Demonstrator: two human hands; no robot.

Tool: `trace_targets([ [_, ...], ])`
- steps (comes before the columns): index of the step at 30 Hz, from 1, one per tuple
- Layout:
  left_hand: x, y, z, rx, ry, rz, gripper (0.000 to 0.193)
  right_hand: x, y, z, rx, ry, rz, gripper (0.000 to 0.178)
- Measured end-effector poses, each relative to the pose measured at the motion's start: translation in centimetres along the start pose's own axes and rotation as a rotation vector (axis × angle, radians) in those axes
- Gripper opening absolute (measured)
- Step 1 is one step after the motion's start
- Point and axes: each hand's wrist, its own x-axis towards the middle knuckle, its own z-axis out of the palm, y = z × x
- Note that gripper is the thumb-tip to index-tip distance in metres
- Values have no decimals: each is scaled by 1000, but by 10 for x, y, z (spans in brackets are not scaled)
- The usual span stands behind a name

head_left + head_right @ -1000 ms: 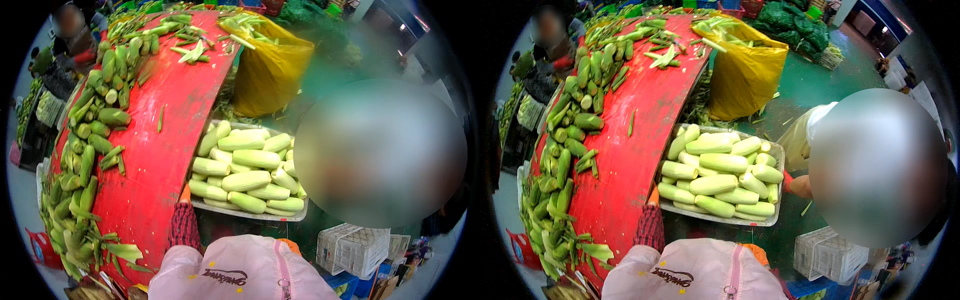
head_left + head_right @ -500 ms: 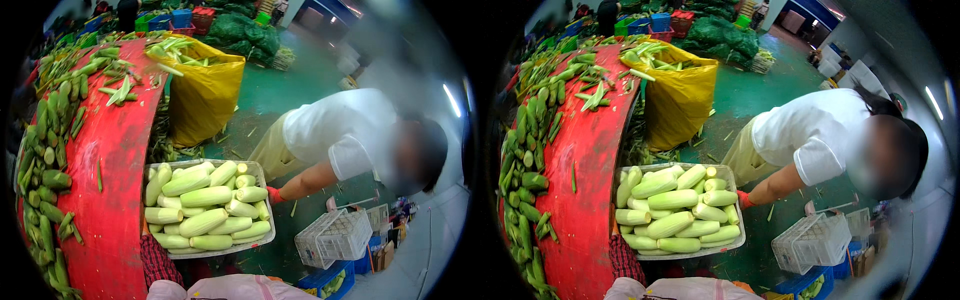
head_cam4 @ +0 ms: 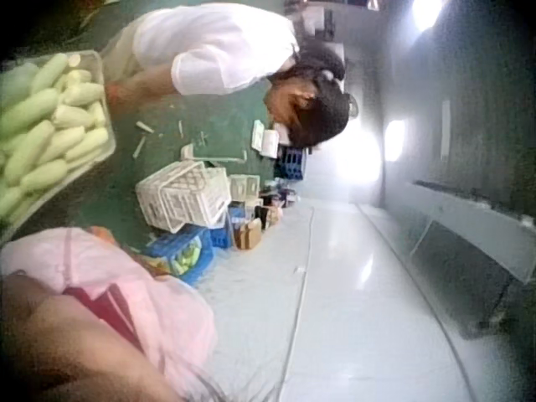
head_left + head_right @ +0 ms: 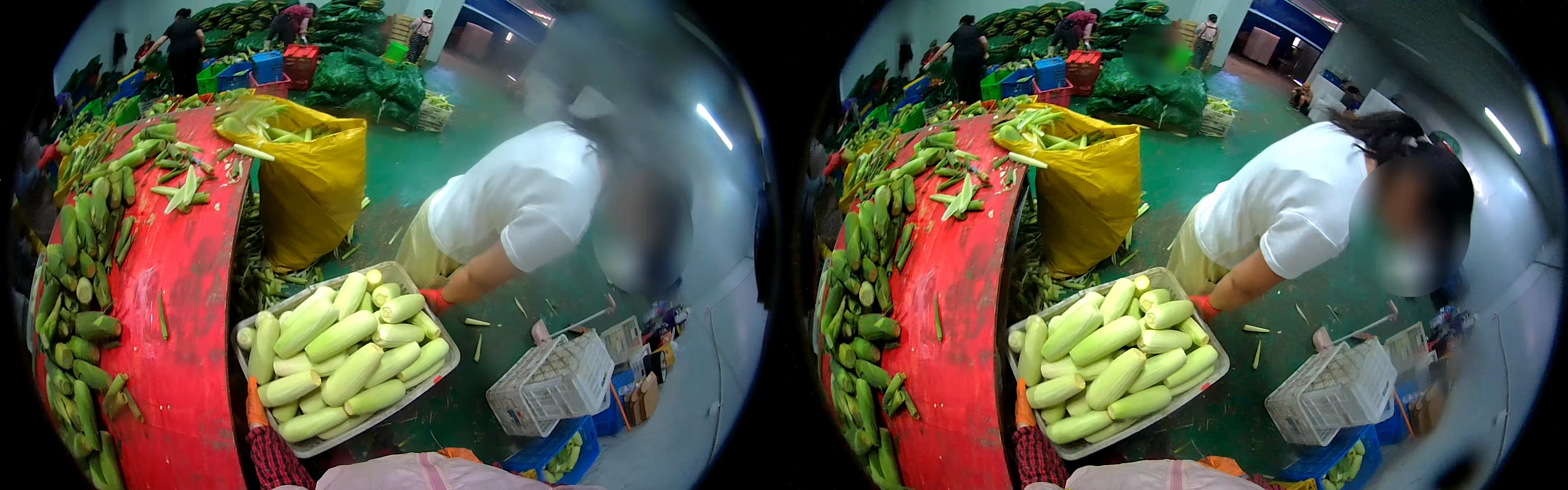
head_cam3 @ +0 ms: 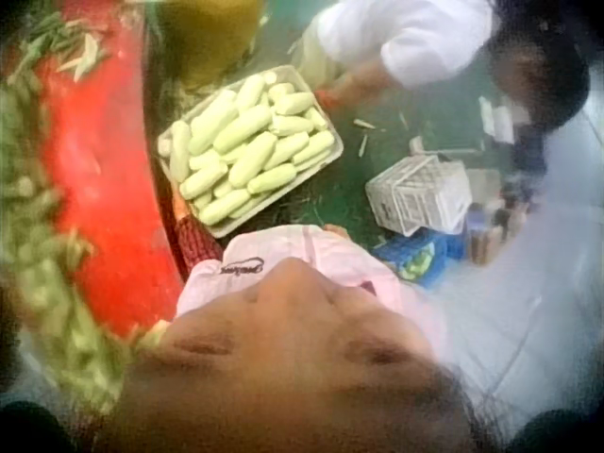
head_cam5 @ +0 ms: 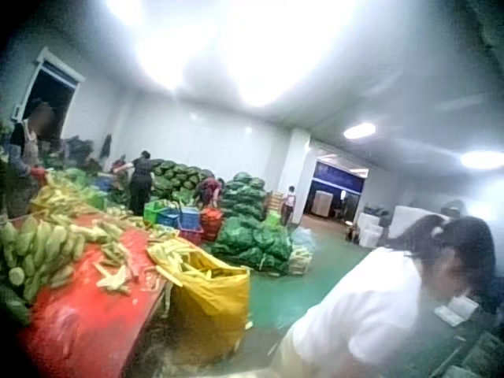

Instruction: The person shucks ears of corn by hand and with a knife, placing the shucked ears into a crate and the husks into a bag.

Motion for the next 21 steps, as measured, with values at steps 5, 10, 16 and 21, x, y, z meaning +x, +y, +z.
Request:
trace_targets([
  [5, -18, -38, 5, -135, -110, -39, 75, 2, 19, -13, 3, 7, -20, 50],
  [10, 27, -86, -16, -171, -128, -30, 77, -4, 53, -5, 38, 19, -6, 52],
  [16, 12, -81, 11, 90, -124, -147, 89, -22, 76, -2, 162, 84, 5, 52],
  [21, -20, -86, 70, 69, -76, -133, 94, -45, 76, -4, 328, 89, 116, 49],
])
